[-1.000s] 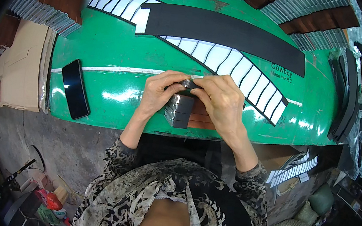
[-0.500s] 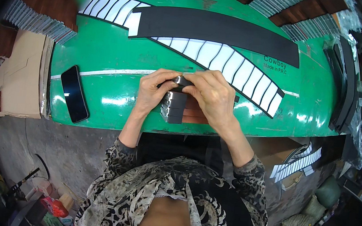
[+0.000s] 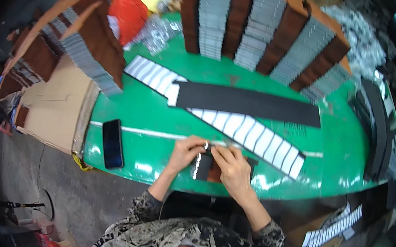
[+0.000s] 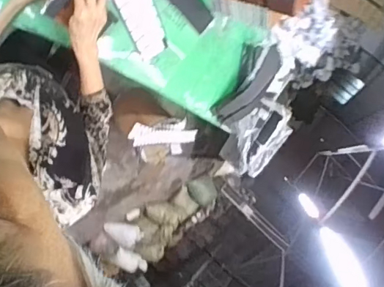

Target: Assembling small wooden furniture components by applying adhesive strips and joining pieces.

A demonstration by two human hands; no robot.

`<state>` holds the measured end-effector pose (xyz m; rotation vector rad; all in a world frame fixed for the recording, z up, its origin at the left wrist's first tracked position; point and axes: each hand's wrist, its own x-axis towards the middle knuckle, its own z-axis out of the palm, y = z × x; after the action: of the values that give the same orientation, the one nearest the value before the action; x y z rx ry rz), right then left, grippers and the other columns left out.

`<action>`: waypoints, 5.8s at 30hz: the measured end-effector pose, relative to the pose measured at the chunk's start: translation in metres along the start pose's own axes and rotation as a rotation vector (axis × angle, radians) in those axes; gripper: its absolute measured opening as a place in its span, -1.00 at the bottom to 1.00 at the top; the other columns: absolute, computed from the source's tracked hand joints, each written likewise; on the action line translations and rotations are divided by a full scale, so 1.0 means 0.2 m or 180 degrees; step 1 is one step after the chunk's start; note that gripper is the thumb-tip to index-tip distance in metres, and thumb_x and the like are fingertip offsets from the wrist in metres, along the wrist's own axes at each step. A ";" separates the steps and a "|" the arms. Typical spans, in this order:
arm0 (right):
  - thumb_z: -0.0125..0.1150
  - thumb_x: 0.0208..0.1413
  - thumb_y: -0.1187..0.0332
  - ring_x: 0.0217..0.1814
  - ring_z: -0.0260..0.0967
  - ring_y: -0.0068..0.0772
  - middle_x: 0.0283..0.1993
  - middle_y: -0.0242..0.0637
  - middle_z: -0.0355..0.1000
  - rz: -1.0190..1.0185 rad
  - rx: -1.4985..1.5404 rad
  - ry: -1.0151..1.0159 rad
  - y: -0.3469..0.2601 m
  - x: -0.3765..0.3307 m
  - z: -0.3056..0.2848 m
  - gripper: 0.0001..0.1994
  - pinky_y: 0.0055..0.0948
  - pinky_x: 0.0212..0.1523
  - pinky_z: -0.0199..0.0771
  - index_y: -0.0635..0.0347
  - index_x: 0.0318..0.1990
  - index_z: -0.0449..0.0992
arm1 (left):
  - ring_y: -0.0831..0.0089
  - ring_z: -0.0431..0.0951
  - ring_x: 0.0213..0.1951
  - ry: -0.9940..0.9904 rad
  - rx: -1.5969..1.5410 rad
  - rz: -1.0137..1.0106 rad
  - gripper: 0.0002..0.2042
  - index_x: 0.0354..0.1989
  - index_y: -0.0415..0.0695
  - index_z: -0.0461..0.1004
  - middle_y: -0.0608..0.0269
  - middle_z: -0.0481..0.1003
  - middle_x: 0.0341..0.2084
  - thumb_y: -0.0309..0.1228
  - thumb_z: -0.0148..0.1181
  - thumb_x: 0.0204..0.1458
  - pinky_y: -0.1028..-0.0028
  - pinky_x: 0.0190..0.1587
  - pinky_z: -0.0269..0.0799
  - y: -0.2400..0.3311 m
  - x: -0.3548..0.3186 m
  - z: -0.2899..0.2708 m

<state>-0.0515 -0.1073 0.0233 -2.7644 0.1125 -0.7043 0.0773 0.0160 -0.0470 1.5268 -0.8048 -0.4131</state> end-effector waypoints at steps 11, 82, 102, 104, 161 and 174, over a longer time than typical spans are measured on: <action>0.08 -0.19 0.63 -0.12 0.36 -0.22 -0.18 -0.32 0.47 0.0050 0.0460 0.0177 -0.02 0.01 -0.05 -0.65 -0.36 -0.19 0.48 0.19 -0.15 0.51 | 0.43 0.55 -0.32 -0.0096 0.0135 0.0128 -0.78 -0.19 -0.19 0.54 0.18 0.55 -0.32 -0.55 0.19 -0.06 0.51 -0.25 0.45 0.04 0.00 -0.04; 0.38 -0.19 0.19 0.25 0.05 -0.22 0.20 -0.07 0.09 0.1966 0.3899 0.0379 0.28 -0.43 -0.48 -0.05 -0.28 0.24 0.01 0.27 0.31 -0.09 | 0.28 0.31 0.11 -0.0718 -0.1554 -0.1330 -0.17 0.14 -0.30 0.14 0.08 0.31 0.03 -0.29 0.44 -0.37 0.34 0.16 0.24 0.46 -0.30 0.32; 0.17 0.01 0.15 0.23 0.15 -0.31 0.19 -0.12 0.18 0.1779 0.4085 0.2892 0.43 -0.47 -0.51 -0.27 -0.40 0.19 0.17 0.41 0.25 0.05 | 0.33 0.03 0.26 -0.1191 -0.2269 -0.1046 -0.07 0.26 -0.18 -0.07 0.16 0.11 0.18 0.06 0.30 -0.18 0.29 0.23 0.01 0.62 0.04 1.11; 0.16 0.02 0.15 0.20 0.18 -0.32 0.16 -0.12 0.22 0.1670 0.4334 0.2878 0.53 -0.40 -0.68 -0.30 -0.39 0.18 0.18 0.41 0.23 0.10 | 0.21 -0.18 0.34 -0.1464 -0.1838 -0.0848 -0.08 0.30 -0.23 -0.13 0.03 -0.01 0.26 -0.05 0.30 -0.11 0.17 0.29 -0.16 0.60 0.09 1.05; -0.42 0.17 -0.26 0.16 0.21 -0.41 0.13 -0.33 0.30 0.2078 0.4608 0.1829 2.01 0.67 -0.96 -0.30 -0.32 0.15 0.18 0.10 0.19 0.24 | 0.46 0.41 -0.08 -0.0604 -0.1179 -0.2122 -0.72 0.00 -0.17 0.35 0.24 0.42 -0.12 -0.55 0.07 0.08 0.48 -0.03 0.32 0.21 0.01 0.58; -0.43 0.10 -0.34 0.17 0.21 -0.35 0.14 -0.27 0.30 0.1921 0.4382 0.2060 2.08 0.64 -0.98 -0.21 -0.34 0.18 0.15 0.18 0.19 0.22 | 0.48 0.45 -0.14 -0.0399 -0.1222 -0.2169 -0.73 -0.01 -0.20 0.36 0.24 0.44 -0.16 -0.55 0.05 0.09 0.51 -0.10 0.36 0.17 0.02 0.54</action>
<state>-0.0354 -0.5737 0.1247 -1.0666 0.3857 -0.9408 -0.0027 -0.0622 -0.0275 1.3832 -0.2474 -1.1068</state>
